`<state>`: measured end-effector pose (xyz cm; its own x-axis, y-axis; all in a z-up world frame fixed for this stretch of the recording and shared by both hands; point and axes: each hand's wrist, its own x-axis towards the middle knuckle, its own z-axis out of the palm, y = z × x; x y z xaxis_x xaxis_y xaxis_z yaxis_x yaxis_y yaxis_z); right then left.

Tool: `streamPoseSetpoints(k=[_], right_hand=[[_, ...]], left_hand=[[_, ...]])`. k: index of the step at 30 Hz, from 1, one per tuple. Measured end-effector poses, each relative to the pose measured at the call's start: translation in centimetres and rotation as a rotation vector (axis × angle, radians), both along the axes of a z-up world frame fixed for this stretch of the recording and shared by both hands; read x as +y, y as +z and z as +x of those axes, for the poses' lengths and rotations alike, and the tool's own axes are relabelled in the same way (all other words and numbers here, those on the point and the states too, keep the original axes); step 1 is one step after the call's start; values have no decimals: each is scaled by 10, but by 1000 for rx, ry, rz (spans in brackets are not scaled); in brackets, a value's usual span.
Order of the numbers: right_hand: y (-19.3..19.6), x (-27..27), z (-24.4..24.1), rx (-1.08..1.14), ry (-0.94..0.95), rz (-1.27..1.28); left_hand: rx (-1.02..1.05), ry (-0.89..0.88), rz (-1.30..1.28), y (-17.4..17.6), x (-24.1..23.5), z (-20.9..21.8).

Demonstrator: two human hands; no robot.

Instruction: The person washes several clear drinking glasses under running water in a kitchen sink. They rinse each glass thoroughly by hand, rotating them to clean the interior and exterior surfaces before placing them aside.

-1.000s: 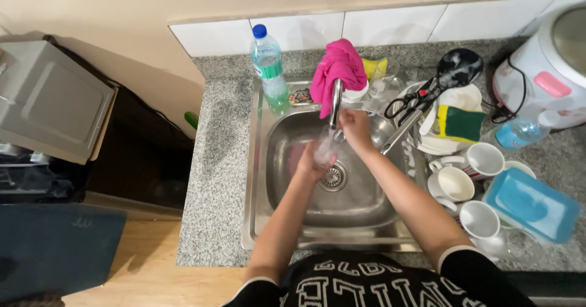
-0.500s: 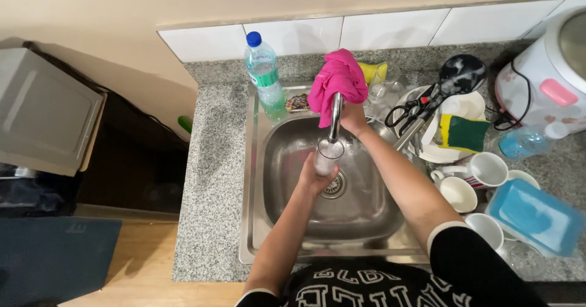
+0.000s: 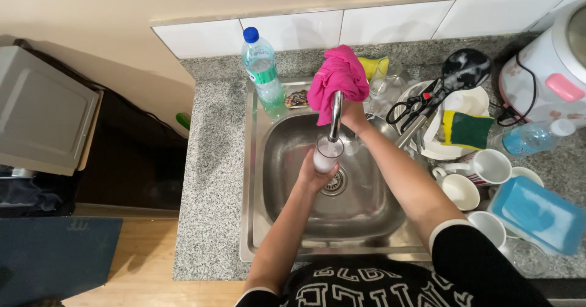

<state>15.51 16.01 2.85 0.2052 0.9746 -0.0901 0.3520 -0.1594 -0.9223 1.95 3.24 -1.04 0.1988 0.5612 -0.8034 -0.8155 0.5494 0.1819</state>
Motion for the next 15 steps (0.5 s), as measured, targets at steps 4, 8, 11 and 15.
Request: streamPoseSetpoints(k=[4,8,11,15], right_hand=[[0,-5,1,3,0,15],[-1,-9,3,8,-7,39],[0,-11,1,11,-12,58],[0,-13,0,18,-20,84]], left_hand=[[6,-15,26,-2,0,1],[17,-9,46,0,-2,1],[22,-23,55,2,-1,2],[16,-40,71,2,-2,2]])
